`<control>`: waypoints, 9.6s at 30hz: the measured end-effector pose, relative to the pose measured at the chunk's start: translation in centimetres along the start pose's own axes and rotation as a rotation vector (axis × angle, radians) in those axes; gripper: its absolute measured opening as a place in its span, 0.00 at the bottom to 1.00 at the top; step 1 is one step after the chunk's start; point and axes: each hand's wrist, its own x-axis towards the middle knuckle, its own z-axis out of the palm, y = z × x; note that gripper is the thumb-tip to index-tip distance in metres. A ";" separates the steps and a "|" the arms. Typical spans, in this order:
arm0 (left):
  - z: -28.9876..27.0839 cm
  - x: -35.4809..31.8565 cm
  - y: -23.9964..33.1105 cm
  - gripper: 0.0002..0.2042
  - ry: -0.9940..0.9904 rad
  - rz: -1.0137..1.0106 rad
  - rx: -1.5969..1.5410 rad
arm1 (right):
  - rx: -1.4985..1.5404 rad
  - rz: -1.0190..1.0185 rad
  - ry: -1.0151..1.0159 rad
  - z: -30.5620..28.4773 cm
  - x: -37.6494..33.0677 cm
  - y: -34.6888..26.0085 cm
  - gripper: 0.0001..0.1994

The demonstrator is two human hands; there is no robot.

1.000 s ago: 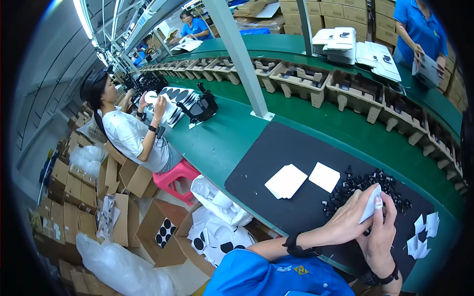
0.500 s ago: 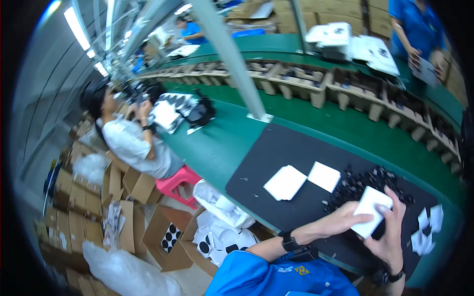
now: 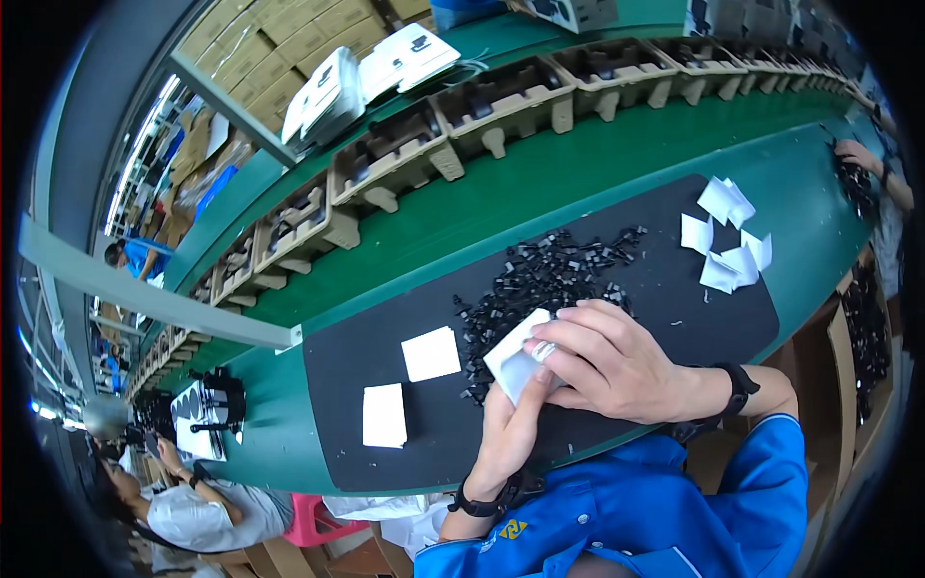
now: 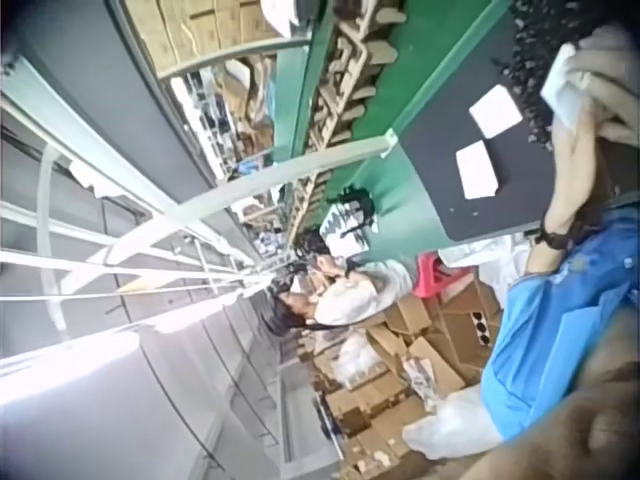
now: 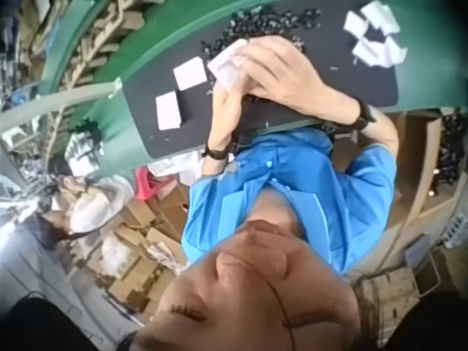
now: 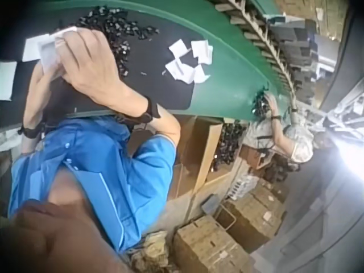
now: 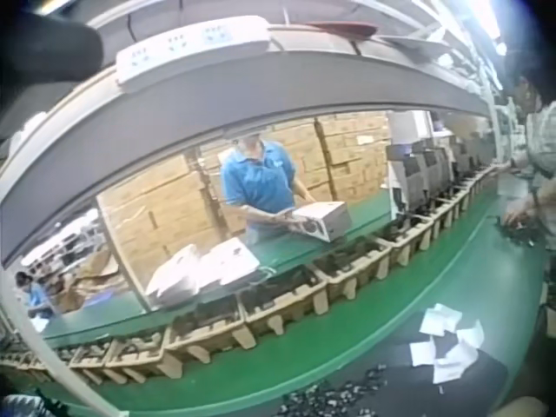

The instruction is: The person is sorting small black electronic components and placing them into white plastic bags on a production line.

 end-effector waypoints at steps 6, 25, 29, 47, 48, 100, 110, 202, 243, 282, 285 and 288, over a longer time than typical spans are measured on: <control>-0.2 0.2 -0.1 0.19 0.040 -0.007 -0.057 | 0.032 0.024 0.032 0.2 -0.7 0.1 0.23; 10.5 8.8 1.2 0.11 -0.320 -0.203 0.427 | -0.066 0.194 0.017 -8.3 -6.0 10.3 0.11; 13.7 11.4 2.5 0.16 -0.385 -0.391 0.268 | 0.096 0.339 -0.130 -12.0 -6.5 12.9 0.08; 22.8 10.6 9.0 0.24 -0.445 -0.855 0.019 | 0.962 0.464 -0.639 -23.3 -5.5 16.7 0.07; 23.1 10.8 9.4 0.25 -0.369 -0.880 0.023 | 0.821 0.339 -0.523 -22.6 -5.4 16.6 0.08; 28.4 26.9 8.6 0.20 -0.015 -0.141 1.544 | -0.934 1.414 0.333 -39.4 -27.9 90.5 0.04; 22.5 29.3 8.6 0.21 0.572 -0.241 1.046 | -0.940 1.369 0.208 -39.2 -25.7 92.0 0.07; 17.3 19.5 10.7 0.28 0.568 -0.184 0.924 | -0.645 1.042 -0.073 -17.3 -8.9 63.9 0.06; 10.0 -2.0 12.2 0.18 1.006 -0.290 0.220 | -0.629 0.953 -0.203 -10.0 -2.2 45.7 0.11; -8.1 31.8 6.1 0.22 0.342 0.036 1.206 | -0.546 0.843 -0.555 8.7 6.8 33.2 0.24; -6.6 33.7 3.3 0.21 0.226 0.079 1.276 | -0.473 0.712 -0.479 5.8 4.1 37.4 0.20; -7.2 35.3 -0.4 0.19 0.323 0.413 1.261 | -0.454 0.594 -0.422 5.1 2.8 38.9 0.17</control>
